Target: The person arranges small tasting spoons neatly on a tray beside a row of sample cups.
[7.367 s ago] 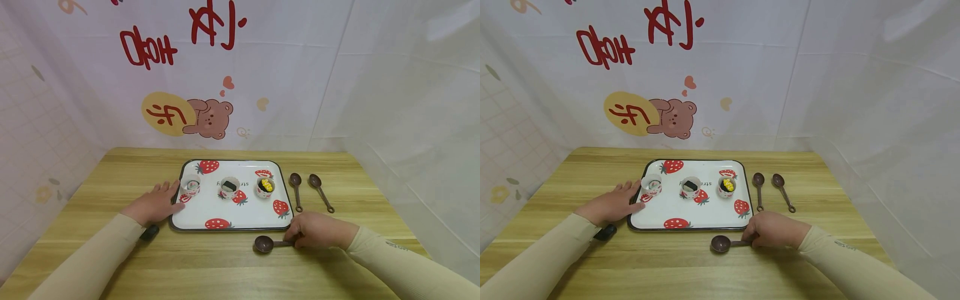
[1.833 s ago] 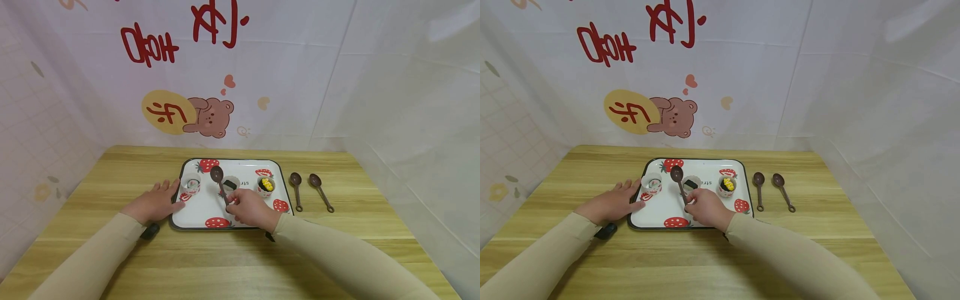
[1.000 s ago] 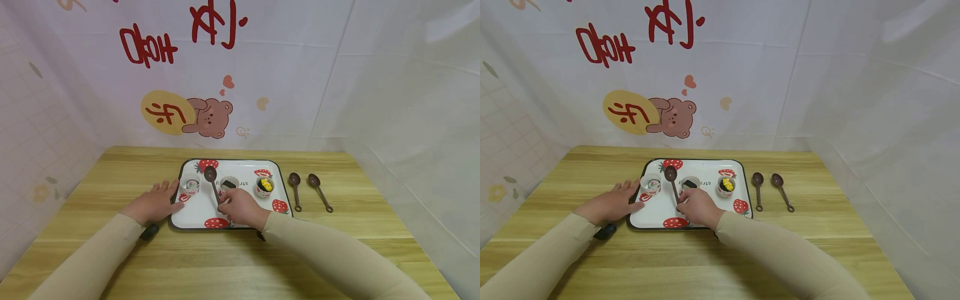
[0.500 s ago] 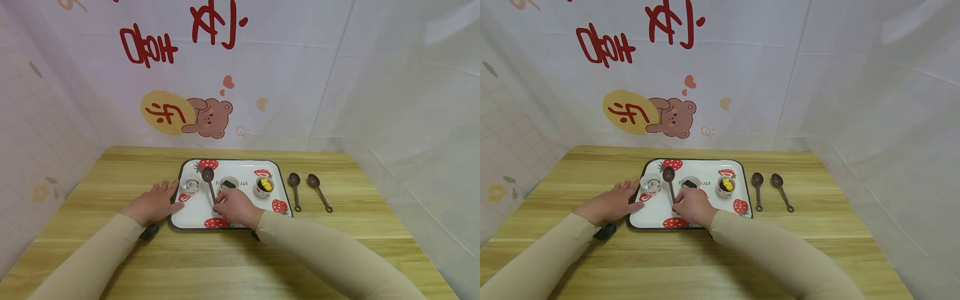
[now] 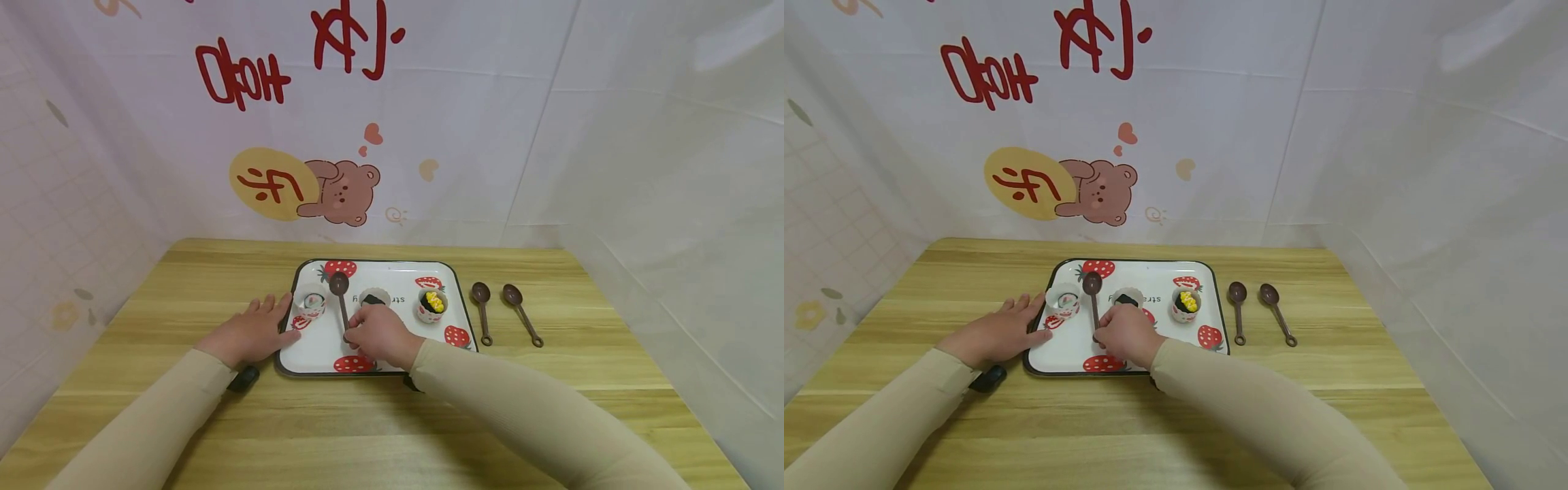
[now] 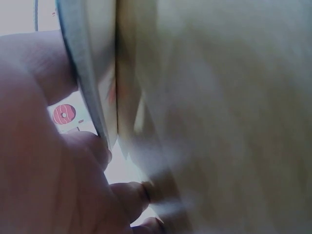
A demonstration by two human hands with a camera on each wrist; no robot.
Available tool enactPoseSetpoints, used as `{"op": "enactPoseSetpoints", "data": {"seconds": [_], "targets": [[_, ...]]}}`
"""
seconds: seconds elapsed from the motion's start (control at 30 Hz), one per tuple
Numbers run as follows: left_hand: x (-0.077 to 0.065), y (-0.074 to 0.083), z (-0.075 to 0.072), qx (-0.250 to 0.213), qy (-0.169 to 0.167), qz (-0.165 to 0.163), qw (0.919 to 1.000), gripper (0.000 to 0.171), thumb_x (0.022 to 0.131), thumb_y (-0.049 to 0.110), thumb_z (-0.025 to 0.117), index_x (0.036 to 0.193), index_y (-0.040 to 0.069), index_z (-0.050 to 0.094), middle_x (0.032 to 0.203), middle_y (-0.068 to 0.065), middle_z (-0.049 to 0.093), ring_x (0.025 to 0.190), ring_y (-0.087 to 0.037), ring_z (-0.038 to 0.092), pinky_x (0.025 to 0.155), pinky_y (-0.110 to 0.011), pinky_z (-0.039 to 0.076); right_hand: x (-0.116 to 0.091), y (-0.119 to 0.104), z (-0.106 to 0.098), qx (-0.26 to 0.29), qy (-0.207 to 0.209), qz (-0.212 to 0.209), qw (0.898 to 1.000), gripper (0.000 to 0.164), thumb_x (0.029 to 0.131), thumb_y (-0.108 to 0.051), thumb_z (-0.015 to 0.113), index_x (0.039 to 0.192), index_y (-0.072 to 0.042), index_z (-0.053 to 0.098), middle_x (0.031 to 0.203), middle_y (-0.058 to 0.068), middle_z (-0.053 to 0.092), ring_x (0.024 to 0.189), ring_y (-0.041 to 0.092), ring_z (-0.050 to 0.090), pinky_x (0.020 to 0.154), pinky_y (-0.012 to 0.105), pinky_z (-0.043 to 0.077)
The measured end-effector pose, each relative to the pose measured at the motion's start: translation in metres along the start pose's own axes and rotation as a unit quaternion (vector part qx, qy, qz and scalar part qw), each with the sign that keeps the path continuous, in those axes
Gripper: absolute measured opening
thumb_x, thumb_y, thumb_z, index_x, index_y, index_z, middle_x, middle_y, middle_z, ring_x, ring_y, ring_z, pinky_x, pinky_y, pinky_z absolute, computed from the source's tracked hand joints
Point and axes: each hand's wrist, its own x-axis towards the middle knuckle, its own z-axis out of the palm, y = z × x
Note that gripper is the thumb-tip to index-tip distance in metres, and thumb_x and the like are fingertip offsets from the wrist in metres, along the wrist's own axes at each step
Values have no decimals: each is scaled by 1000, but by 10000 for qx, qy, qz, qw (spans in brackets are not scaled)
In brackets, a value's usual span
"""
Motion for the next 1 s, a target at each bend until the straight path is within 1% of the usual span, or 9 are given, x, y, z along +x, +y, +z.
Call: {"op": "enactPoseSetpoints", "data": {"seconds": [0.13, 0.5, 0.7, 1.0], "targets": [[0, -1, 0, 9, -16, -15, 10000, 98, 101, 64, 56, 167, 2, 20, 168, -39, 17, 153, -66, 15, 117, -77, 30, 1, -2, 1, 14, -5, 138, 9999, 6, 98, -14, 74, 95, -9, 72, 80, 6, 75, 59, 15, 60, 52, 22, 50], [1, -1, 0, -1, -2, -47, 10000, 98, 101, 65, 53, 168, 2, 19, 168, -39, 16, 153, -65, 14, 118, -78, 26, 4, -3, 3, 422, -135, 356, 9984, 9, 98, -14, 75, 92, -7, 73, 80, 8, 74, 62, 17, 63, 56, 26, 56], [0, -1, 1, 28, 7, -25, 10000, 99, 101, 66, 53, 168, 2, 19, 168, -39, 17, 153, -66, 15, 117, -78, 27, 3, -6, 4, 408, -167, 430, 9981, 9, 97, -15, 76, 93, -7, 75, 79, 7, 74, 63, 17, 64, 60, 28, 59], [1, -1, 1, 60, 44, 74, 9999, 96, 102, 63, 53, 167, 1, 19, 168, -40, 17, 153, -65, 15, 119, -75, 29, 3, -5, 7, 336, -291, 330, 9985, 13, 98, -15, 74, 90, -6, 77, 76, 7, 73, 59, 15, 61, 52, 23, 54]]}}
